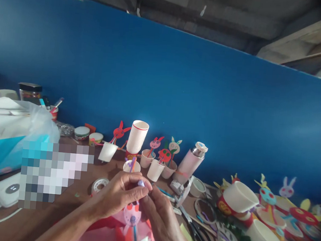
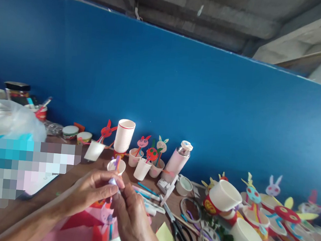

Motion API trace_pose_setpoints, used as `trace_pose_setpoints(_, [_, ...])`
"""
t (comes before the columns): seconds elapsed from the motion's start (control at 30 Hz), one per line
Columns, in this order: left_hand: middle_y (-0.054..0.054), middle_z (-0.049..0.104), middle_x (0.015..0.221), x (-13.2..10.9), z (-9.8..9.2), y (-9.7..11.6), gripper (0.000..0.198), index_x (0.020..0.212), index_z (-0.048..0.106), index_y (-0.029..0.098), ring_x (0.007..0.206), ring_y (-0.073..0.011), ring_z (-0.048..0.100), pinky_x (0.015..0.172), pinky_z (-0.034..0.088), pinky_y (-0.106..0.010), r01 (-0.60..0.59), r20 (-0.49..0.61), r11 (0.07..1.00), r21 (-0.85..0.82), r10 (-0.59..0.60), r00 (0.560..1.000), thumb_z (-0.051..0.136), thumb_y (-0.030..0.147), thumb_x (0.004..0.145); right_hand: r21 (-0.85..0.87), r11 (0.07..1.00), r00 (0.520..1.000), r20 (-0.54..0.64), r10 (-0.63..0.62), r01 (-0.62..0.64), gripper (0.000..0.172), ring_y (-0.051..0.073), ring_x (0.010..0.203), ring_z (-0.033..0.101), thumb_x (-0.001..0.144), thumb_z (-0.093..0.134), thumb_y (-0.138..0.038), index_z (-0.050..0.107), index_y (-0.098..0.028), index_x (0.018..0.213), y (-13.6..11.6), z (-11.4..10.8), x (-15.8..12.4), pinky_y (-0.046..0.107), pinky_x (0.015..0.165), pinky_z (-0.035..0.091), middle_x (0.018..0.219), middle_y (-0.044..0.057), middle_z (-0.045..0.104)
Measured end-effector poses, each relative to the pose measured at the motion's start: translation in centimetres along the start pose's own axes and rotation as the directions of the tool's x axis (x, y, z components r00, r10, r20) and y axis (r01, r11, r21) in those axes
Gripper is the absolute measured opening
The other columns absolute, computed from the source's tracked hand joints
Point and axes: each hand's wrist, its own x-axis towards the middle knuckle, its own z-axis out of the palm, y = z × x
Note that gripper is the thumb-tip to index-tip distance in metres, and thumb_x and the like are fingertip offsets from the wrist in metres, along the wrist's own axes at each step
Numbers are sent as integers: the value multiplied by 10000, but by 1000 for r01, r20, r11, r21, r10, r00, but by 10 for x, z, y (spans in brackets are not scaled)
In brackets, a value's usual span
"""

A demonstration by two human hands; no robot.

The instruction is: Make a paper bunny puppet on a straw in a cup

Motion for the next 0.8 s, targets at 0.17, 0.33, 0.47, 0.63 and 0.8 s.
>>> trace_pose_setpoints(0.17, [20,516,705,-2,10,2,221,823,694,160,574,-92,498,503,349,-204,-10,-27,1000,-21,10,1000,623,368,831,-178,979,990,-84,-116,99,230,125,695,525,975,399,-339,574,-210,1049,-2,0,-4,215,625,388,800,-7,596])
trace_pose_setpoints(0.33, [29,540,638,-4,21,2,261,788,686,159,501,-73,445,442,310,-181,-34,-162,998,-44,26,986,641,415,801,-245,957,969,-153,-195,154,197,110,583,512,965,421,-310,592,-215,936,2,0,-6,204,567,363,698,-36,588])
trace_pose_setpoints(0.47, [13,561,659,-4,17,1,329,818,672,152,537,-106,494,478,361,-205,21,-188,999,-36,-28,982,619,477,797,-215,963,977,-107,-186,160,274,116,639,541,975,384,-337,624,-209,935,2,0,-4,203,603,379,731,-25,598])
trace_pose_setpoints(0.63, [33,528,644,-12,4,6,309,796,635,172,623,-118,496,574,397,-209,80,-283,996,-42,-89,955,581,474,827,-230,973,999,-39,-30,20,278,138,698,560,975,373,-399,536,-234,1128,-2,-10,-2,228,644,395,790,-16,601])
trace_pose_setpoints(0.8, [35,550,673,-27,-15,-25,171,677,543,182,600,-124,533,581,452,-230,95,-350,956,-278,-193,917,557,311,788,-229,973,992,-122,-44,15,254,121,668,498,980,367,-384,541,-203,1021,3,-28,2,228,614,369,748,-21,543])
